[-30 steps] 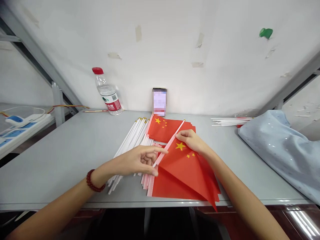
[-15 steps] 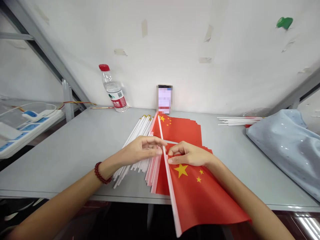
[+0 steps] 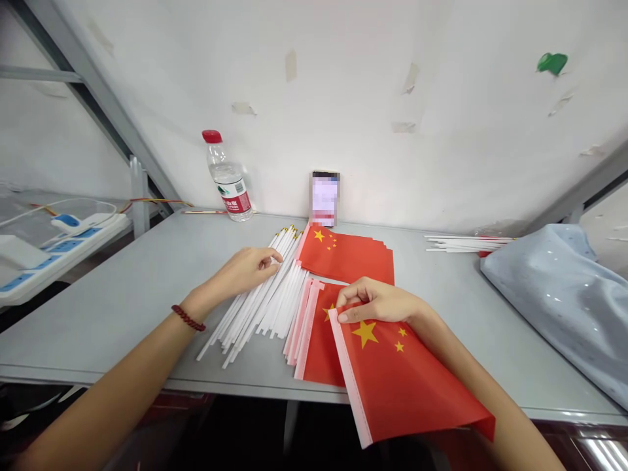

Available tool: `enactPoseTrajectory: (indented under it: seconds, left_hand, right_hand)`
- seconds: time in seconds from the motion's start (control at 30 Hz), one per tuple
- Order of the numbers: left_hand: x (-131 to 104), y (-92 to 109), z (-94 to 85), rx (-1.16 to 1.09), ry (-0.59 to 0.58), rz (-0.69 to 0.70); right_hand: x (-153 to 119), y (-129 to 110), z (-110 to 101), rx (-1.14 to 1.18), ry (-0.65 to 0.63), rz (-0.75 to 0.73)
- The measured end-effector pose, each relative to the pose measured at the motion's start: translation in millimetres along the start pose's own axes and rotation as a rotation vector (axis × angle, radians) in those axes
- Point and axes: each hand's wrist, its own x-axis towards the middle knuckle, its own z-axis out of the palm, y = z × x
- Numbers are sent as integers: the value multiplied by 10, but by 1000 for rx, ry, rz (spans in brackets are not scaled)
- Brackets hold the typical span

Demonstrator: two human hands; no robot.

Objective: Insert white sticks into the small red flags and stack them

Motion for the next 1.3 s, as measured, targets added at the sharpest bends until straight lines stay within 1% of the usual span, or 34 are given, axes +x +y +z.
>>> enactPoseTrajectory:
  seconds: [0.07,0.17,0.23,0.3,0.37,0.43,0.47,0.5,0.57,0.6,0.67,0.73,0.83,0.93,1.0,1.07,1.1,1.13,1.17,1.27,1.3]
  left_hand:
    - [0,-5,20,79,-28,-2]
    - [-4,-1,12,140,-23,4]
    - [-6,-5,-7,157,-27,4]
    - [-6,-3,-27,158,-26,-4]
    - [-9,36,-35,113,7,-6]
    - [-25,141,-18,-38,33,30]
    - [-40,220,3,-155,14,67]
    - [-61,311,34,-294,-41,103]
    - [-113,506,115,-471,-294,167]
    - [-140,592,159,-524,-387,179]
    - [-184,708,232,-583,-423,164]
    - [-202,733,264,-630,-449,113]
    - [-190,660,236,-689,-512,-20]
    - [-180,597,187,-730,-541,-128]
    - [-186,593,166,-732,-585,-138]
    - [-191,598,146,-702,-623,-119]
    - [-187,594,134,-672,-608,-114]
    - [-178,582,119,-624,-560,-121]
    - [-164,561,103,-561,-475,-139]
    - [-96,457,64,-321,-170,-180]
    - [-74,420,59,-255,-105,-183]
  right_hand:
    - [16,18,-2,11,4,6]
    - [43,29,12,26,16,3]
    - [58,24,27,44,48,-9]
    - [68,10,44,73,120,-23]
    - [76,-9,64,105,227,-30]
    - [88,-24,89,111,343,-34]
    - [97,-29,102,94,393,-40]
    - [107,-31,115,67,432,-52]
    - [128,-31,139,2,478,-92]
    - [136,-30,148,-27,489,-114]
    - [140,-28,153,-65,489,-141]
    - [115,-28,123,-99,467,-116]
    - [28,-9,-4,-210,423,-5]
    - [-72,58,-185,-350,392,100]
    - [-115,113,-281,-348,363,153]
    - [-131,153,-333,-337,314,168]
    - [-131,163,-342,-343,290,168]
    - [-129,164,-341,-358,271,169]
    - [-125,158,-334,-376,260,171]
    - [-121,108,-300,-431,262,190]
    - [-123,88,-291,-452,270,192]
